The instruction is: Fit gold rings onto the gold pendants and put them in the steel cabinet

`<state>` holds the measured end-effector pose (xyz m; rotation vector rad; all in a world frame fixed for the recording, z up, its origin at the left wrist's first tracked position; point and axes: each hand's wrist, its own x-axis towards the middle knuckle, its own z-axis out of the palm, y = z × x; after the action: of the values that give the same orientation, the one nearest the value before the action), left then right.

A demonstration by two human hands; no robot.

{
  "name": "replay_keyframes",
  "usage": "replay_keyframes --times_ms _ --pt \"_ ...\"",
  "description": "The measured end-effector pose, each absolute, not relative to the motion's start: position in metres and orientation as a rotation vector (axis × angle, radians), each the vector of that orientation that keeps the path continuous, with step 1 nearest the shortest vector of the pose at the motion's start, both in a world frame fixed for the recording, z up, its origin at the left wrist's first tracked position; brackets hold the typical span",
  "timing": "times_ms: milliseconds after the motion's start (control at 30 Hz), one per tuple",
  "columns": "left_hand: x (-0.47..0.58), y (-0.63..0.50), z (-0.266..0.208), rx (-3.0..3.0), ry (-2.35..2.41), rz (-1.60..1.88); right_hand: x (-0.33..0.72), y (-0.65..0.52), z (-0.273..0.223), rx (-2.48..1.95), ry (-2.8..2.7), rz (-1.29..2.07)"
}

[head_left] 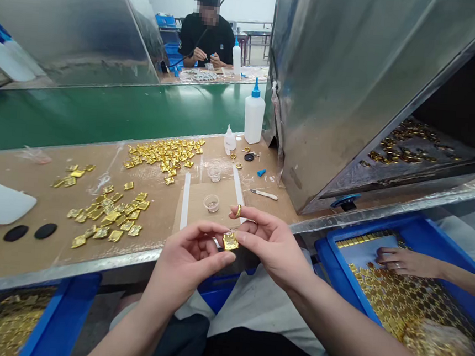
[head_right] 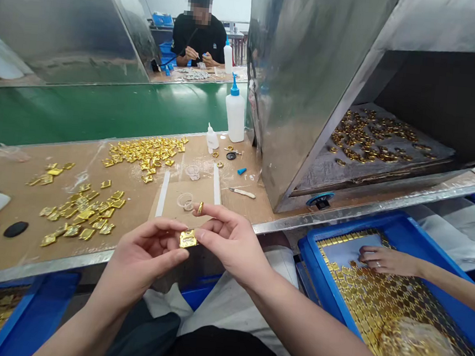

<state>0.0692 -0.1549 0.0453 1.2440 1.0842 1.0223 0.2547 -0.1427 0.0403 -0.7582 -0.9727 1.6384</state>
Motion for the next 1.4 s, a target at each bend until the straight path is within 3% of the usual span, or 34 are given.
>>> replay_keyframes --times_ms 367,767,1000,1400 --pt "0.09 -0.169 0.017 0.425 0.465 0.631 0.286 -0.122 0.071 -0.471 -1.536 1.894" --pt "0.091 -0.172 0.003 0.35 0.236 0.673 0.288 -0.117 0.077 -0.467 -1.856 1.58" --pt "0.091 -0.169 0.02 0.35 0.291 0.815 0.282 -0.133 0.066 -0.604 -1.651 1.087" --pt "0.097 -0.173 0.044 0.347 0.367 0.87 0.266 -0.15 0.04 -0.618 -1.215 1.121"
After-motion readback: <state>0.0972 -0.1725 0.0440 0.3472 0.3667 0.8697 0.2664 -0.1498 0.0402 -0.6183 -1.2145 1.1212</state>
